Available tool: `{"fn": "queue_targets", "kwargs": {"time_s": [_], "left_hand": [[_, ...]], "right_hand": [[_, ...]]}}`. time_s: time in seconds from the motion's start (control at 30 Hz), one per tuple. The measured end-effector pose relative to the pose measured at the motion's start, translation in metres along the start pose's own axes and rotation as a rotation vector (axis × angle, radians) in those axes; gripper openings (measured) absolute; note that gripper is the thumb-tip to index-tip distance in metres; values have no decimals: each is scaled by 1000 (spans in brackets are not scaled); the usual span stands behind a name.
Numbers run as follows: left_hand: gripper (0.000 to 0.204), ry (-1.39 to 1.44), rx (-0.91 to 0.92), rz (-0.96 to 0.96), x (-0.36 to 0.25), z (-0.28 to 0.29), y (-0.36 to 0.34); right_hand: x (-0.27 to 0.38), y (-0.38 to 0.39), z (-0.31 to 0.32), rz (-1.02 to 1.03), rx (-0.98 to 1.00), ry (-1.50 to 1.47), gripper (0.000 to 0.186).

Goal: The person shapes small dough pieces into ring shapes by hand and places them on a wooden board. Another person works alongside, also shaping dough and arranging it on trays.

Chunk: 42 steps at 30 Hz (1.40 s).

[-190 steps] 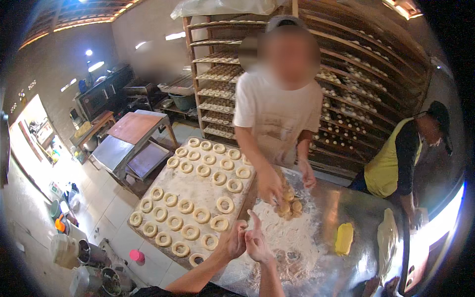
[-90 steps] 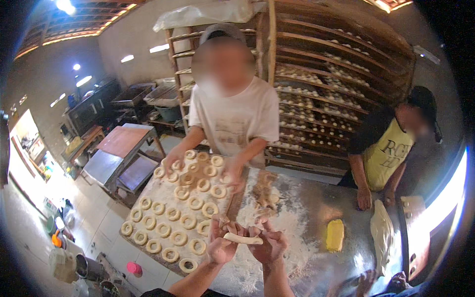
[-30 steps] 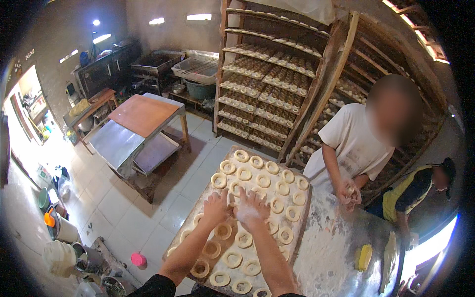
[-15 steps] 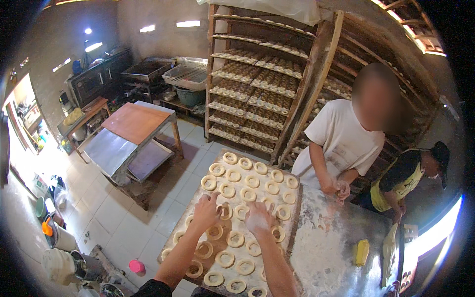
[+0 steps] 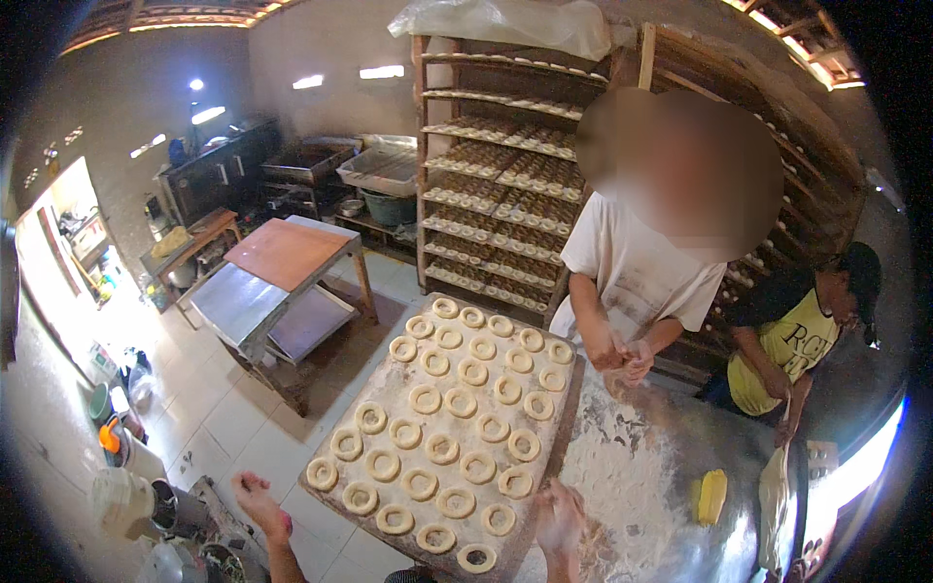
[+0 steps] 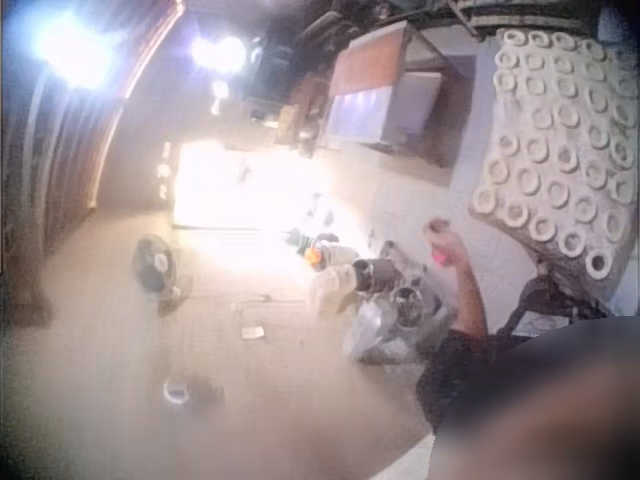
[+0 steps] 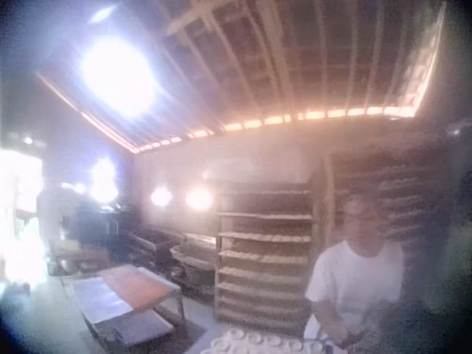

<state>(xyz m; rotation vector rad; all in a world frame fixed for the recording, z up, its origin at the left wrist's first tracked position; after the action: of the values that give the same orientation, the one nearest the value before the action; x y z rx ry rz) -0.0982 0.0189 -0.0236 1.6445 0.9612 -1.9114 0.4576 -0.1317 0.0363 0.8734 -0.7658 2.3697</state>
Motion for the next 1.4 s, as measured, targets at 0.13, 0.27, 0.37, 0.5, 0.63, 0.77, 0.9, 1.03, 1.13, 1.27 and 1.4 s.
{"fn": "queue_targets", "kwargs": {"time_s": [0.13, 0.27, 0.37, 0.5, 0.63, 0.77, 0.9, 1.03, 1.13, 1.27, 1.4], "left_hand": [[16, 25, -140, 156, 67, 79, 50], [8, 20, 76, 427, 159, 96, 149], [9, -424, 331, 559, 221, 113, 238], [18, -268, 473, 992, 277, 192, 349], [21, -492, 554, 1221, 306, 261, 385], [23, -629, 637, 1330, 320, 289, 387], [24, -643, 718, 1331, 323, 292, 387], [26, 22, 918, 1209, 305, 248, 391], [25, -491, 994, 1006, 304, 236, 394], [28, -364, 1020, 1128, 289, 228, 410], [29, -628, 982, 1207, 295, 259, 419]], "right_hand": [[-83, 61, 39, 51, -3, -68, 23], [-138, 113, 60, -69, 85, -412, 26], [-148, 150, 99, -149, 97, -406, 22], [-145, 179, 154, -46, -51, -46, 20], [-166, 205, 193, -80, -156, -60, 24], [-185, 219, 212, 60, -134, 7, 26], [-200, 217, 215, 9, -160, -70, 25], [-185, 213, 208, 51, -113, -99, 22], [-174, 217, 205, 73, -88, 6, 21], [-180, 227, 195, -33, -67, -78, 23], [-181, 239, 187, 21, -17, 35, 25]]}}
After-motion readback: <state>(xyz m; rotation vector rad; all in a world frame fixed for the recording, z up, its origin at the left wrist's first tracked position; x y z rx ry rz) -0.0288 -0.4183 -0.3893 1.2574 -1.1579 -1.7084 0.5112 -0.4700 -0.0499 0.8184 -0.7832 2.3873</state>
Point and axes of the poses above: each hand's wrist, its own y-axis away from the middle knuckle, its own z-axis out of the back of the hand, x = y × z, the point moved 7 cm from there along -y, towards the middle knuckle, and after that the axes turned 1 degree about z, right-handed, at the moved point
